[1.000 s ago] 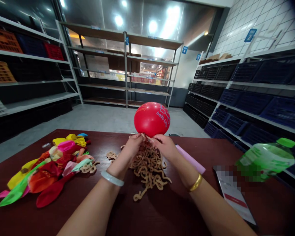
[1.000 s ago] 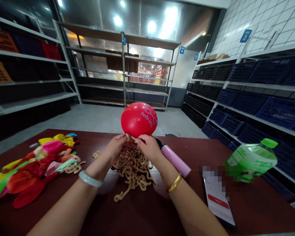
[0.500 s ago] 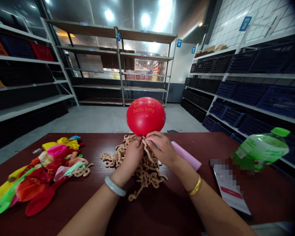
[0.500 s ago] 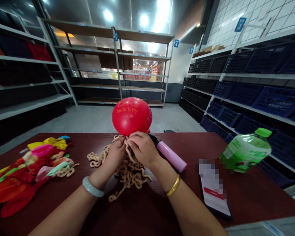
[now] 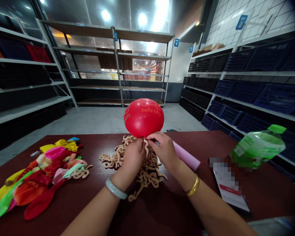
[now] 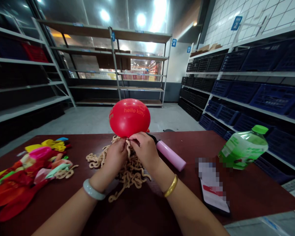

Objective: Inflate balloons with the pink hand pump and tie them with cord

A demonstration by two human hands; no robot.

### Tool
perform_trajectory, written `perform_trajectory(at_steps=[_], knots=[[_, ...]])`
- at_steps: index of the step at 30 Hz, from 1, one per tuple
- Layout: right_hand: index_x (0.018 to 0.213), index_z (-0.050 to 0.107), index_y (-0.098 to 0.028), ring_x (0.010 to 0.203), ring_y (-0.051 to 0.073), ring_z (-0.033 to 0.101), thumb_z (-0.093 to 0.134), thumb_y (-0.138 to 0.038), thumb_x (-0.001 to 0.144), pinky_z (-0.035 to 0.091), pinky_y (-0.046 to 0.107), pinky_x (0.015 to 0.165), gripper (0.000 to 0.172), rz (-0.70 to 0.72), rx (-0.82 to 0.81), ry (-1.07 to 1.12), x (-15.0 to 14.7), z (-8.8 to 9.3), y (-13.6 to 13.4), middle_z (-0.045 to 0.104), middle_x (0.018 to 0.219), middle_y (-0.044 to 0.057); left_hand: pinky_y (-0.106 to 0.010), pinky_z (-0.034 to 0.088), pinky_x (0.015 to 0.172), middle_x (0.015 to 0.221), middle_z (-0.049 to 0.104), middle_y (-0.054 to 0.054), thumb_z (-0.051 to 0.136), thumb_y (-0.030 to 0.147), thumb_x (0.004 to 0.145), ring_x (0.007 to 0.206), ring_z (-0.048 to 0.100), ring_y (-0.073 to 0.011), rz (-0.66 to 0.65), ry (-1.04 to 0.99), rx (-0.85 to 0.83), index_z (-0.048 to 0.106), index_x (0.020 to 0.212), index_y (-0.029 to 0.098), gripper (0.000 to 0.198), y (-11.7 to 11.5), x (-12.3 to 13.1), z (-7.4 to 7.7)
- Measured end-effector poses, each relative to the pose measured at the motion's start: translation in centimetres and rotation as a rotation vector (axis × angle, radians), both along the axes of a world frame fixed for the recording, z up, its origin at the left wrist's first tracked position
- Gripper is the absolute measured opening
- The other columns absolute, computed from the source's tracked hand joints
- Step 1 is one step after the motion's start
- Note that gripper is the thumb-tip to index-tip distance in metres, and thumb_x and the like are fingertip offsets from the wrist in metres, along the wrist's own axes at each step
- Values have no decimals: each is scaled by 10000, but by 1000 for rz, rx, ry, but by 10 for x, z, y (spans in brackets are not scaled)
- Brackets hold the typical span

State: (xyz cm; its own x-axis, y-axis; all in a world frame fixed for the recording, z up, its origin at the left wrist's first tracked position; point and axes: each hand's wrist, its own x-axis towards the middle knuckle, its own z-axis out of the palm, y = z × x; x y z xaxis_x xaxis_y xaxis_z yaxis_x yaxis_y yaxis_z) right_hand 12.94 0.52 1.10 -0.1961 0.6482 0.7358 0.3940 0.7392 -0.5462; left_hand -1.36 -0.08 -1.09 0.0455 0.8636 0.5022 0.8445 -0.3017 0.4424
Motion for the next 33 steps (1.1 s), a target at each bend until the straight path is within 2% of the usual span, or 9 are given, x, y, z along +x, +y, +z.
perform_trajectory(at_steps=[4,8,12,17,19,25,28,33], knots=[[828,681,-209,788,170,619,636,-99,795,474,290,758,123,-59,-28,-19,0,0,-1,691,823,23,-330,432,695,829,677,-142,395,118,851,778,638,-251,57,181,-15,626,899,129,236,-6,2,6],[782,659,-202,767,174,608,626,-110,802,466,286,733,100,-125,-45,-92,-2,0,-1,676,791,26,-336,431,700,843,678,-142,392,74,828,783,638,-259,68,246,-3,618,908,129,246,-8,4,6],[804,624,-192,780,187,597,590,-125,826,448,292,727,78,-252,28,-215,-2,-4,1,657,808,40,-326,430,685,816,672,-128,388,91,837,757,631,-245,16,184,-7,608,892,139,232,-4,6,1],[840,593,-172,768,211,573,521,-121,868,430,315,695,92,-380,164,-370,-3,-7,-2,624,810,66,-324,446,703,806,666,-122,357,117,836,750,616,-225,-150,-38,28,590,847,151,236,5,6,-7],[843,593,-170,785,214,574,505,-131,891,435,320,714,107,-361,191,-352,-4,-6,-5,626,820,72,-329,450,709,803,661,-119,365,121,814,756,611,-224,-183,-118,59,586,840,153,225,8,4,-9],[866,632,-192,865,194,607,511,-161,926,459,309,803,138,-159,155,-117,-5,-2,-9,672,891,63,-313,459,729,821,657,-90,389,176,850,772,604,-200,-237,-322,100,581,868,163,194,7,1,-9],[873,651,-195,857,185,618,549,-137,896,467,302,809,119,-119,113,-31,-5,0,-9,688,889,51,-311,451,704,800,656,-86,376,206,884,738,599,-196,-186,-278,127,576,846,171,207,3,2,-6],[842,678,-196,801,170,635,611,-107,839,470,278,759,112,-114,24,36,-3,4,-8,708,847,34,-315,429,660,776,655,-104,349,215,918,703,601,-209,-87,-39,120,575,829,166,249,-3,3,1]])
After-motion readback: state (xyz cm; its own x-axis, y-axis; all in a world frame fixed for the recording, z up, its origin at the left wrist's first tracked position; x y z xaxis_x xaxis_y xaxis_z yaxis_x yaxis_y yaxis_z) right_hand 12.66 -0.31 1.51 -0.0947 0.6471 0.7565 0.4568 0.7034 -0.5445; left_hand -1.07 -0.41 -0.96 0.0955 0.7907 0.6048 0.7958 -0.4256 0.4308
